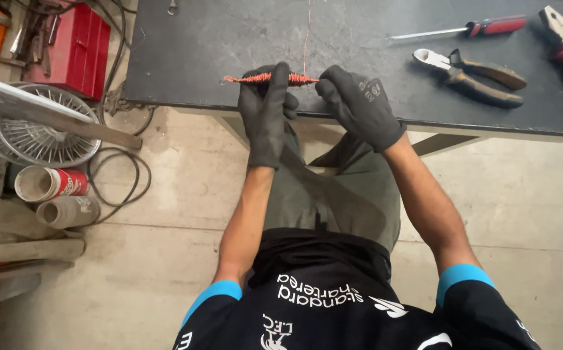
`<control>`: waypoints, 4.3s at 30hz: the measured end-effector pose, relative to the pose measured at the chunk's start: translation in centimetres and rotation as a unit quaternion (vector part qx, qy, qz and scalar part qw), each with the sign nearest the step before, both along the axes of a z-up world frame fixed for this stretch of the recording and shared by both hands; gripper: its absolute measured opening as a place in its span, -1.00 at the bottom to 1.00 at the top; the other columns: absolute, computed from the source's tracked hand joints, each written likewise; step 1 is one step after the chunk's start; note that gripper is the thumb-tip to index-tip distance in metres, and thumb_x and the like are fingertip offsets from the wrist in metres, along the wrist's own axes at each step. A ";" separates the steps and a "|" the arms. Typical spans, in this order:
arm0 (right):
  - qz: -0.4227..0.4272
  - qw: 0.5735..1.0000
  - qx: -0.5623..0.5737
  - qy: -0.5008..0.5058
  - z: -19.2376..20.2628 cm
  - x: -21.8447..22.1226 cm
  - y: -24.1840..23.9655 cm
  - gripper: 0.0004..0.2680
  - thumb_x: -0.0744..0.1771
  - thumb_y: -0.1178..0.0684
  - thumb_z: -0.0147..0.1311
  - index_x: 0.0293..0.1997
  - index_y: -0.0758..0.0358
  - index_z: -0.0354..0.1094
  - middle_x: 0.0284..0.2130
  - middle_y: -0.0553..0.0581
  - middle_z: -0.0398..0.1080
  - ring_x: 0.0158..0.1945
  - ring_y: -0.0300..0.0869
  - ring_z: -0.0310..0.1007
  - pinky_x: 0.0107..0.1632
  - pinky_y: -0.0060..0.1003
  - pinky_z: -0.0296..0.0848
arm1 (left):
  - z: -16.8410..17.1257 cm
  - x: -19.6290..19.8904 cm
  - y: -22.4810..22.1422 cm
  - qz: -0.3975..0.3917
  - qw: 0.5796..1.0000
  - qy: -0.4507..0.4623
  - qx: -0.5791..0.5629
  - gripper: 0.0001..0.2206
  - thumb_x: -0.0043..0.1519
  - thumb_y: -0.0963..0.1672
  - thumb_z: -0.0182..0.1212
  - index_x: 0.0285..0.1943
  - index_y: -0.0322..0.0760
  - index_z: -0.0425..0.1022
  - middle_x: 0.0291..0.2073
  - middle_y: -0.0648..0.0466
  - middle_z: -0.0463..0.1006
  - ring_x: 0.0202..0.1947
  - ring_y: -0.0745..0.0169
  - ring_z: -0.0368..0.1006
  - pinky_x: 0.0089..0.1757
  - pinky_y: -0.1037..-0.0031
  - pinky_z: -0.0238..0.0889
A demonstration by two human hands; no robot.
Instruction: Winding copper wire around a component and inspecting a motor stator at a workbench.
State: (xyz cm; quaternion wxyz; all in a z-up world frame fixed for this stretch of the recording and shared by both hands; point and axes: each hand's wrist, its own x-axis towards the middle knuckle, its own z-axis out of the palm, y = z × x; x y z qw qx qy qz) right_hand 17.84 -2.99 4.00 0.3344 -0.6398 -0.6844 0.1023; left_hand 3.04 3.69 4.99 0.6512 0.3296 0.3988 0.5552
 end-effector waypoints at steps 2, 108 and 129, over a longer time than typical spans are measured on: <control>0.025 1.000 0.016 -0.009 -0.1 0.4 0.1 -0.86 0.47 0.09 -0.24 -0.25 0.13 0.14 -0.51 0.08 0.24 -0.49 0.01 0.21 -0.31 -0.09 0.13 | 1.0 -0.3 0.6 -0.062 0.991 0.121 -0.016 -0.71 0.15 0.04 0.23 -0.29 -0.18 0.33 -0.71 0.11 0.35 -0.68 0.41 0.24 -0.54 0.56 0.14; -0.002 0.982 0.068 -0.175 -2.2 2.4 3.4 -0.86 0.45 -0.04 -0.05 0.05 0.12 0.24 -0.26 0.19 0.50 -0.34 0.19 0.50 -0.44 0.07 0.27 | -0.6 1.8 11.9 -0.346 0.474 0.684 0.434 -0.76 0.13 0.03 0.05 -0.46 0.00 0.56 -0.48 0.05 0.62 -0.37 -0.16 0.56 -0.24 0.08 0.42; -0.032 0.975 -0.192 0.103 2.0 4.2 5.5 -0.71 0.49 -0.23 -0.20 -0.16 0.02 0.43 -0.35 0.18 0.52 -0.09 0.12 0.56 -0.06 -0.06 0.46 | -3.1 4.6 13.4 -0.314 0.494 0.694 0.419 -0.70 0.16 0.04 0.04 -0.26 -0.03 0.69 -0.49 0.06 0.65 -0.24 -0.13 0.65 -0.24 0.07 0.50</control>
